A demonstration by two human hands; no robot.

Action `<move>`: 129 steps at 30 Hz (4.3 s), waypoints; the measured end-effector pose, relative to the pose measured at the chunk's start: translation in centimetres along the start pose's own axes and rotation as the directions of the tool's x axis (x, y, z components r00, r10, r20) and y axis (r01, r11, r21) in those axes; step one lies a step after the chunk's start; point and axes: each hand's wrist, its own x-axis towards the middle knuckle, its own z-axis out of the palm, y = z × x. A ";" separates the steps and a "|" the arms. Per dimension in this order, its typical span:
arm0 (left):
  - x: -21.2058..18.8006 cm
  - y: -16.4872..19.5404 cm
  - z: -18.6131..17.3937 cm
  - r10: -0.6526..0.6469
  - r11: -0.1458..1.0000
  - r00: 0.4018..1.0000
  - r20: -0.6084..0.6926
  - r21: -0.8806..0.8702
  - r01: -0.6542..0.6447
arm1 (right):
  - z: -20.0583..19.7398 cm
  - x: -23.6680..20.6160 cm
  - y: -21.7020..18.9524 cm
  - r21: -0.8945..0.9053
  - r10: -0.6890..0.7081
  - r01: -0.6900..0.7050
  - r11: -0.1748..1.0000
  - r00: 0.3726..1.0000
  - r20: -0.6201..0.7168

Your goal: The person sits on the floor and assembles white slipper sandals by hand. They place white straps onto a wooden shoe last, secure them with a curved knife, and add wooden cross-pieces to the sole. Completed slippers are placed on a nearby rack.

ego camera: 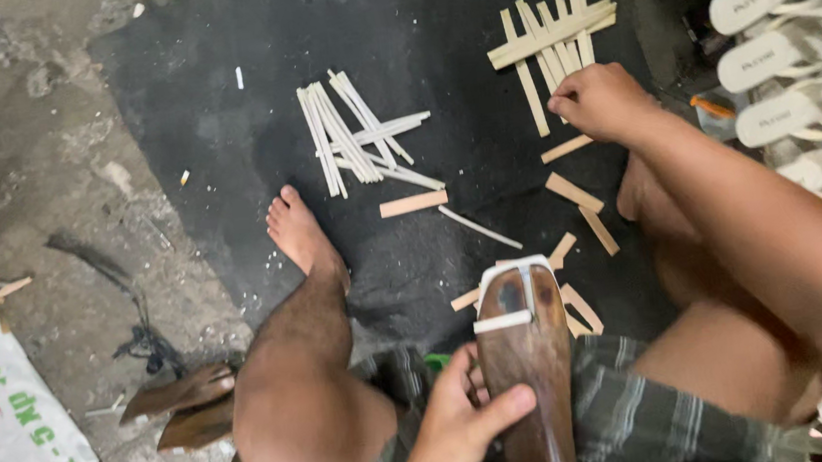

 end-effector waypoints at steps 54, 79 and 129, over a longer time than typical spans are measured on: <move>-11.4 -3.2 6.5 0.206 0.920 0.969 0.133 0.310 -0.238 | 5.1 -52.2 -1.5 0.458 -0.044 0.184 0.870 0.953 -0.301; -19.2 -6.0 9.1 0.276 0.879 0.932 0.237 0.329 -0.344 | -4.6 -49.8 -8.9 0.817 0.061 -0.315 0.483 0.943 0.328; -19.6 -7.7 6.0 0.028 0.968 0.739 0.673 0.167 -0.189 | 4.2 -42.4 -11.0 0.986 -0.835 0.059 0.153 0.542 0.097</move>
